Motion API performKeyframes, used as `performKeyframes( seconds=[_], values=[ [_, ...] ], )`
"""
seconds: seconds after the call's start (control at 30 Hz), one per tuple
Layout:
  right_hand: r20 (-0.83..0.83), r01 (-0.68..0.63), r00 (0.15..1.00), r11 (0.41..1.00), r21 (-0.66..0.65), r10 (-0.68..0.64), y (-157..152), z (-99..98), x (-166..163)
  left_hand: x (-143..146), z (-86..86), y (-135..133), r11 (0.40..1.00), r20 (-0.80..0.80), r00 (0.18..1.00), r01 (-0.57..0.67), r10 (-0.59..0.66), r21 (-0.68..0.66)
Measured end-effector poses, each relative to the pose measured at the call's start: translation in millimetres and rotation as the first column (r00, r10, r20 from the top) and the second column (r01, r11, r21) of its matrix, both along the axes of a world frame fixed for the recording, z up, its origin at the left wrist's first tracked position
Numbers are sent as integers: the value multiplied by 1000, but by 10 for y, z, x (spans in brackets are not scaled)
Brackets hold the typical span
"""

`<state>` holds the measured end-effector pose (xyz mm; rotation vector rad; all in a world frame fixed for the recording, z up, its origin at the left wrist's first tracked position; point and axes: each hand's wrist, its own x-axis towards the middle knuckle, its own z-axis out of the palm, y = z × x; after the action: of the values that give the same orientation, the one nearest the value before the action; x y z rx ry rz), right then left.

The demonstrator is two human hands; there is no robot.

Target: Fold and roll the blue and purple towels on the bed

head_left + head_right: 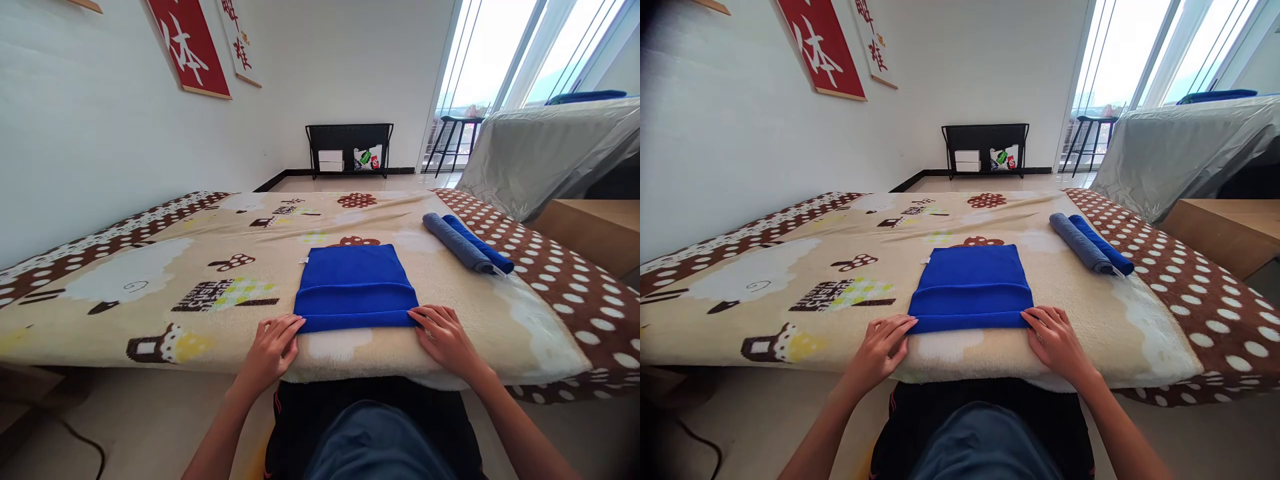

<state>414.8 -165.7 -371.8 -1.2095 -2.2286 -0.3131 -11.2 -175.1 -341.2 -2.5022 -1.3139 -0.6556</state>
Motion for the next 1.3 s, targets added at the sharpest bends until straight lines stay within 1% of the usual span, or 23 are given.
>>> performKeyframes(
  seconds=[0.1, 0.23, 0.37, 0.5, 0.6, 0.73, 0.87, 1.0, 1.1, 1.17, 1.2, 1.23, 1.3],
  values=[
    [-16, 18, 1000, 1000, -5, -18, 37, 28, -15, 5, -35, 68, 1000, 49, 999, -15, 15, -9],
    [-64, 43, 997, 999, -7, -43, 116, 35, -47, 54, -81, 180, 998, 163, 984, -67, 69, -17],
    [-134, 73, 988, 997, -21, -75, 183, 19, -37, 74, -89, 229, 991, 240, 963, -106, 123, -82],
    [-161, 83, 982, 991, -101, -98, 254, 15, -13, 33, -77, 256, 978, 302, 938, -125, 172, -166],
    [-193, 78, 975, 985, -156, -108, 298, 23, -5, 4, -71, 281, 971, 347, 918, -125, 191, -202],
    [-227, 40, 971, 985, -165, -78, 290, 47, 7, -12, -59, 289, 969, 369, 910, -116, 192, -217],
    [-262, -30, 965, 982, -187, -21, 196, 93, 45, -53, -22, 219, 973, 370, 916, -74, 154, -221],
    [-295, -117, 955, 948, -297, 26, 60, 188, 96, -141, 58, 72, 954, 358, 924, -26, 137, -298],
    [-302, -137, 953, 921, -365, 22, -1, 254, 116, -203, 129, -16, 925, 346, 928, 5, 138, -381],
    [-268, -109, 963, 922, -372, 6, 0, 264, 101, -198, 162, -36, 916, 302, 944, -2, 134, -401],
    [-235, -69, 972, 934, -351, -17, 9, 256, 78, -168, 171, -38, 922, 263, 955, -30, 140, -385],
    [-196, -6, 979, 952, -306, -57, 21, 242, 40, -114, 174, -37, 935, 216, 963, -82, 164, -344],
    [-139, 146, 976, 976, -160, -168, 39, 205, -95, 76, 165, -42, 954, 137, 957, -229, 257, -193]
  ],
)
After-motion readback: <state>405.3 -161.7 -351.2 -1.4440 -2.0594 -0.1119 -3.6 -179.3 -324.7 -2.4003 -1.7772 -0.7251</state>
